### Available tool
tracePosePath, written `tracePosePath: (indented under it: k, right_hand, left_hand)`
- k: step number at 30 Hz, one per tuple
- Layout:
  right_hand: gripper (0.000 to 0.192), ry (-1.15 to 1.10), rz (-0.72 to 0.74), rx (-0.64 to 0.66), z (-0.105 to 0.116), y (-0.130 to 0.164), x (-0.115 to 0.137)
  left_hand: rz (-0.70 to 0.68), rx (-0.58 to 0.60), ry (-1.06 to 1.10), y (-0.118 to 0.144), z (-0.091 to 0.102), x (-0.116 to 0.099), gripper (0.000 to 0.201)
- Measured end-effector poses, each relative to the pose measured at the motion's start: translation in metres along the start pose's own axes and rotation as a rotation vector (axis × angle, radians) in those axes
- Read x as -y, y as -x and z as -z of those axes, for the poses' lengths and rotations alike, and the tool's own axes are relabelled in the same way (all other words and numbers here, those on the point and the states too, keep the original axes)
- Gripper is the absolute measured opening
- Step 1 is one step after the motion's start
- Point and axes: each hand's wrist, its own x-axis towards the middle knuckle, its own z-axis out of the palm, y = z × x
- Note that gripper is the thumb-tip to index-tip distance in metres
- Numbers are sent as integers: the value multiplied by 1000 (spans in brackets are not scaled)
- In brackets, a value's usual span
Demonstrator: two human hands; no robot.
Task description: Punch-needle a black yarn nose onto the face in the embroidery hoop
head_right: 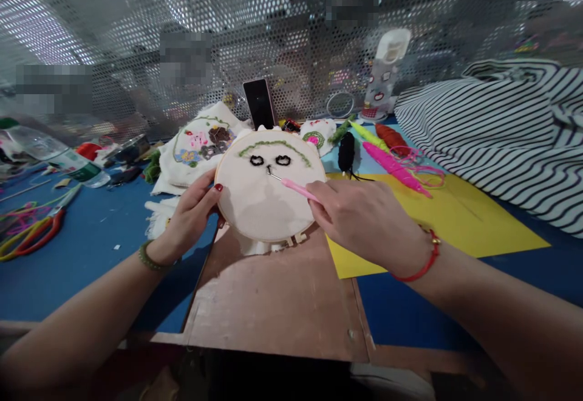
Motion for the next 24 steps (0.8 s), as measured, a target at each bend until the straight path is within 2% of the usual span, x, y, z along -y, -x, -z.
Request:
tracePosePath:
  k: [7,15,24]
  right_hand:
    - [29,19,10,2,0,0,-1]
    - [27,17,25,-86,1,-1,-1]
    - [29,7,6,-65,-1,-1,-2]
  left_hand:
    - [-7,-7,17,-1,0,2,35]
    - [-4,-5,2,0,1,2,38]
    - [-14,3,15,-1,1,2,38]
